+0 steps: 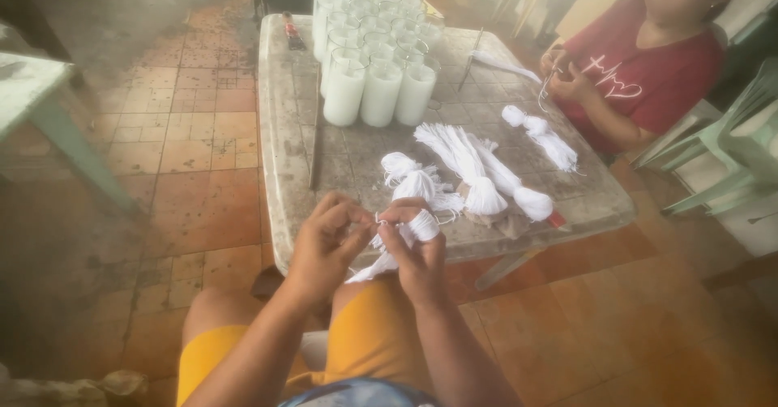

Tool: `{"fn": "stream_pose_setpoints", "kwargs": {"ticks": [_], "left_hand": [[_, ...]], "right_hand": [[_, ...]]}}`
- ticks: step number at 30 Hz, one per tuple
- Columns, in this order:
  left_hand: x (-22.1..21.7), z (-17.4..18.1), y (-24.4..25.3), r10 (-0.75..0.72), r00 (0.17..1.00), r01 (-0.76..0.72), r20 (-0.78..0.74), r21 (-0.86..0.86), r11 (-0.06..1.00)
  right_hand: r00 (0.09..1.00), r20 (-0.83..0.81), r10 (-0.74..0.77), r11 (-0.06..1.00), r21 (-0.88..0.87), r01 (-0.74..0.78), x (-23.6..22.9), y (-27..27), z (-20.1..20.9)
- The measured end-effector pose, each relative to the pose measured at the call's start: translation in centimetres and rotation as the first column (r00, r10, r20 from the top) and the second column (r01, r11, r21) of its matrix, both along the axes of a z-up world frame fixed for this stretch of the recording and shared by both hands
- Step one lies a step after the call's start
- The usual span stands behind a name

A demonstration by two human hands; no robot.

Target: Tying bundles of white thread with thin string on a wooden table.

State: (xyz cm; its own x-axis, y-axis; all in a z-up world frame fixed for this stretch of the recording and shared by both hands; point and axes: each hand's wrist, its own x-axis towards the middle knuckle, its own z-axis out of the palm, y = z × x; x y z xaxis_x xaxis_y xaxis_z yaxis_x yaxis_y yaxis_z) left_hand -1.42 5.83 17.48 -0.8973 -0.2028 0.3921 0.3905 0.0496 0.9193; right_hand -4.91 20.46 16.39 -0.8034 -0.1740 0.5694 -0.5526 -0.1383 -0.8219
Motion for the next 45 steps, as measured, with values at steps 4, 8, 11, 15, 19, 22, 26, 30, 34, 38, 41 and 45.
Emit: {"fn": "stream_pose_setpoints", "kwargs": {"ticks": [4,8,11,15,19,22,26,30,34,38,41,45], "left_hand": [[-0.3,-0.6,0.2,-0.004,0.999,0.004,0.038,-0.004,1.000],[0.1,0.1,0.1,-0.003,0.998,-0.001,0.068,0.055,0.998],[0.9,1.4,0.3,-0.030,0.997,0.026,0.075,0.057,0.998],[0.2,0.3,0.4,-0.011,0.999,0.009,0.041,0.047,0.999],[-0.5,0.2,0.5,0.013,0.997,-0.022,-0.080,-0.107,0.994],[-1.5,-1.9,0.9,-0.037,0.997,0.027,-0.070,-0.132,0.991],[-2.1,-3.3,1.0,-0.179,0.979,0.179,0.097,0.011,0.984],[-6.1,-5.6,-0.1,-0.026,0.949,0.113,0.314,-0.262,0.958],[-10.2,-6.8,-0.1,0.108,0.907,0.082,0.407,-0.422,0.903],[-15.3,-9.1,0.7,0.174,0.891,0.025,0.420,-0.429,0.903],[-17.3,-9.5,1.2,0.165,0.901,0.047,0.401,-0.468,0.882],[-19.0,-9.0,0.9,0.186,0.874,0.072,0.449,-0.498,0.864]], "right_hand": [[0.996,-0.045,-0.075,0.996,0.041,0.077,-0.6,-0.1,-0.5],[0.907,0.214,0.364,0.864,-0.443,-0.242,-2.3,0.3,-2.6],[0.767,0.293,0.571,0.745,-0.577,-0.335,-1.9,1.0,-1.8],[0.638,0.256,0.726,0.622,-0.639,-0.452,-1.3,1.3,-2.5],[0.764,0.049,0.643,0.761,-0.156,-0.630,-1.4,0.6,-3.1],[0.773,-0.403,0.489,0.842,-0.013,-0.540,-3.1,0.2,-0.3],[0.932,0.331,0.150,0.835,-0.547,0.060,-3.6,4.9,4.8],[0.907,0.359,-0.219,0.729,-0.557,0.397,-9.1,11.1,5.2],[0.778,0.183,-0.601,0.738,-0.246,0.628,-12.5,9.3,1.9],[0.824,0.155,-0.545,0.836,0.173,0.520,-14.6,3.9,-2.7],[0.844,0.093,-0.528,0.786,0.429,0.445,-18.6,3.6,-9.0],[0.791,0.049,-0.610,0.583,0.704,0.405,-16.4,1.7,-7.0]]}}
